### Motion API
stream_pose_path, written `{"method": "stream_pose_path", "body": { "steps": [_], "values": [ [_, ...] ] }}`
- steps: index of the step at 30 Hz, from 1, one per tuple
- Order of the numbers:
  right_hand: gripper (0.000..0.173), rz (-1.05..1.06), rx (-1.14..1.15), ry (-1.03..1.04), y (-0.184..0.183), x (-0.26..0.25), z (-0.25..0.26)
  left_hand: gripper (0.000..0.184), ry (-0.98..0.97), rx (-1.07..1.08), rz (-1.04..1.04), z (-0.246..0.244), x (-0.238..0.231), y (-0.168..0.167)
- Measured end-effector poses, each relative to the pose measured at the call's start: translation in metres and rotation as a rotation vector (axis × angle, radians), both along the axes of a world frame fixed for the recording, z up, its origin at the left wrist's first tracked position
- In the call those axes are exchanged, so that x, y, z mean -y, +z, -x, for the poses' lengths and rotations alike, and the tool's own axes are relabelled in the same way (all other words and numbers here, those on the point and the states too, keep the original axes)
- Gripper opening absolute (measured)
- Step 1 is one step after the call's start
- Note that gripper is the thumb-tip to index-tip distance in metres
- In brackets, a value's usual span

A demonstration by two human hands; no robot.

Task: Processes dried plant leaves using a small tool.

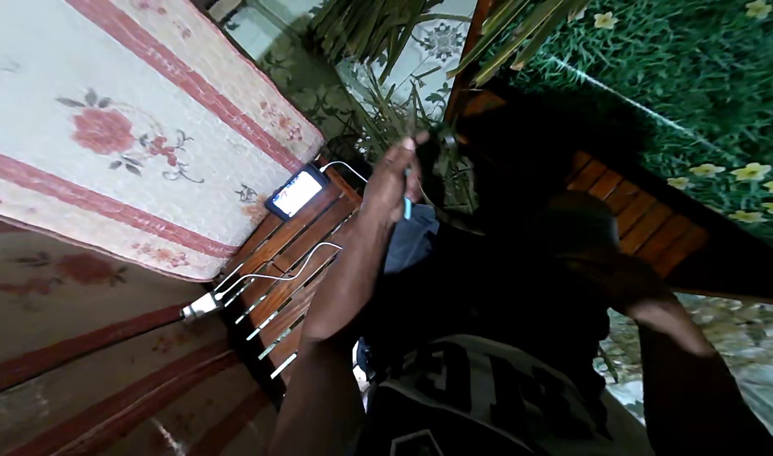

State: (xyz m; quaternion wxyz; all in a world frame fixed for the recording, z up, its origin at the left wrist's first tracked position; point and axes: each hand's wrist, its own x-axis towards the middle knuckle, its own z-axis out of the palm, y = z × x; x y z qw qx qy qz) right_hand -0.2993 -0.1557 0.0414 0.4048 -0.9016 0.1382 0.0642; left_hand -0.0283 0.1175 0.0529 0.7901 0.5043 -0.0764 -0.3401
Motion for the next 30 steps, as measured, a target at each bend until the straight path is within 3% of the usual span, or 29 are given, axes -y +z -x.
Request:
{"method": "stream_pose_path", "body": {
  "steps": [4,7,10,16,19,25,30],
  "values": [
    [0.032,-0.112,-0.038,-0.045,0.009,-0.019,-0.017,0.018,-0.345,-0.045,-0.029,0.067,0.034,-0.025],
    [0.031,-0.087,-0.026,-0.023,0.001,-0.012,-0.013,0.019,-0.251,-0.048,0.024,0.056,0.031,-0.017],
    [0.031,-0.073,-0.029,-0.012,-0.007,-0.006,-0.003,0.037,-0.074,-0.051,0.106,0.032,0.017,-0.011],
    [0.034,-0.056,-0.005,0.021,-0.010,-0.007,-0.005,0.020,-0.350,-0.001,-0.061,0.064,0.030,-0.016],
    [0.033,-0.019,-0.070,0.037,-0.016,0.014,0.017,0.030,-0.153,0.011,-0.009,0.023,0.011,0.008],
    [0.034,-0.146,-0.081,-0.186,-0.041,0.057,0.078,0.040,0.360,0.177,-0.004,-0.088,-0.060,0.043],
    [0.032,-0.114,-0.152,-0.256,-0.030,0.038,0.057,0.043,0.707,0.125,0.136,-0.086,-0.069,0.043]
  ]
}}
